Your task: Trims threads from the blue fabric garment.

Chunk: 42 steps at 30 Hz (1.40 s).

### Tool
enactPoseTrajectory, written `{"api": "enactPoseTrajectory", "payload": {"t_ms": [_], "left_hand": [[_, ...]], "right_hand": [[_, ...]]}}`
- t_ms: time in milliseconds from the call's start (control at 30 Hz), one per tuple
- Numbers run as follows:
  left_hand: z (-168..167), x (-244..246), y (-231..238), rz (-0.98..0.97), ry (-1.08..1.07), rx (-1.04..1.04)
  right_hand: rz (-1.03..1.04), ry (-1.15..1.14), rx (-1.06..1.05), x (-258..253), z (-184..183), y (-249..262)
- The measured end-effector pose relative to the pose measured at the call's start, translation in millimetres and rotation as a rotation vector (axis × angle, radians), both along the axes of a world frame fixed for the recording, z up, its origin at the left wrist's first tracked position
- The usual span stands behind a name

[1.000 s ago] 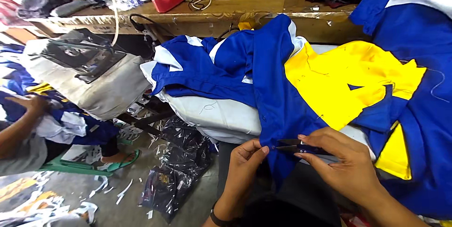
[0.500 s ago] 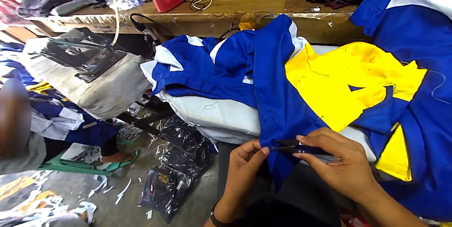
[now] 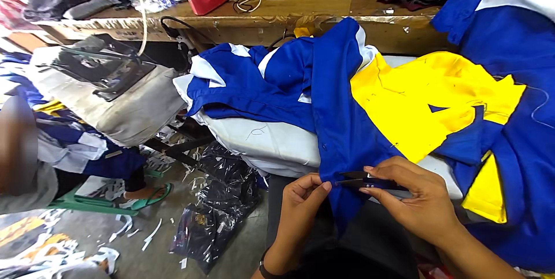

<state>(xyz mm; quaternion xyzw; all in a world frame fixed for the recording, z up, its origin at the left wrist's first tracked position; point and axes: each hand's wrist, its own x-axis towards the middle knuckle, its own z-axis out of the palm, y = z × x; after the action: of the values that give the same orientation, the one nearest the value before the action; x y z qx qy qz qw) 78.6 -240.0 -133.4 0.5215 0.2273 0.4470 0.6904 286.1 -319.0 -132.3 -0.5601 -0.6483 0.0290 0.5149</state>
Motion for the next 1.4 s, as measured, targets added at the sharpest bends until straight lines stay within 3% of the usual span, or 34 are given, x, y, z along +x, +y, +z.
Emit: {"api": "enactPoseTrajectory", "payload": {"t_ms": [333,533,733,900,1033,1200,1300,1400], "left_hand": [[-1,0,-1,-0.016,0.003,0.001],[-3,-1,2,-0.03,0.021,0.068],[-5,-3,4,-0.056,0.025,0.102],[-3,-4,3,-0.067,-0.016,-0.072],[2,-1,-1,-0.045,-0.021,-0.141],[3,0,-7,0.018,0.027,-0.008],[4,1,-7,-0.041,0.023,-0.201],[7,-1,-4,-0.175,-0.076,-0.514]], "right_hand": [[0.069,0.04,-0.02,-2,-2,5],[0.051,-0.094,-0.018,3,3,6],[0.155,-0.083,-0.053,5,5,7],[0.352,0.187,-0.192,1,13,4],[0.203,0.205,-0.099,-17,9,8],[0.094,0.015,0.152,-36,-10,19],[0.076,-0.02,0.329,-43,-23,23],[0.192,0.294,0.146,-47,-18,18]]}}
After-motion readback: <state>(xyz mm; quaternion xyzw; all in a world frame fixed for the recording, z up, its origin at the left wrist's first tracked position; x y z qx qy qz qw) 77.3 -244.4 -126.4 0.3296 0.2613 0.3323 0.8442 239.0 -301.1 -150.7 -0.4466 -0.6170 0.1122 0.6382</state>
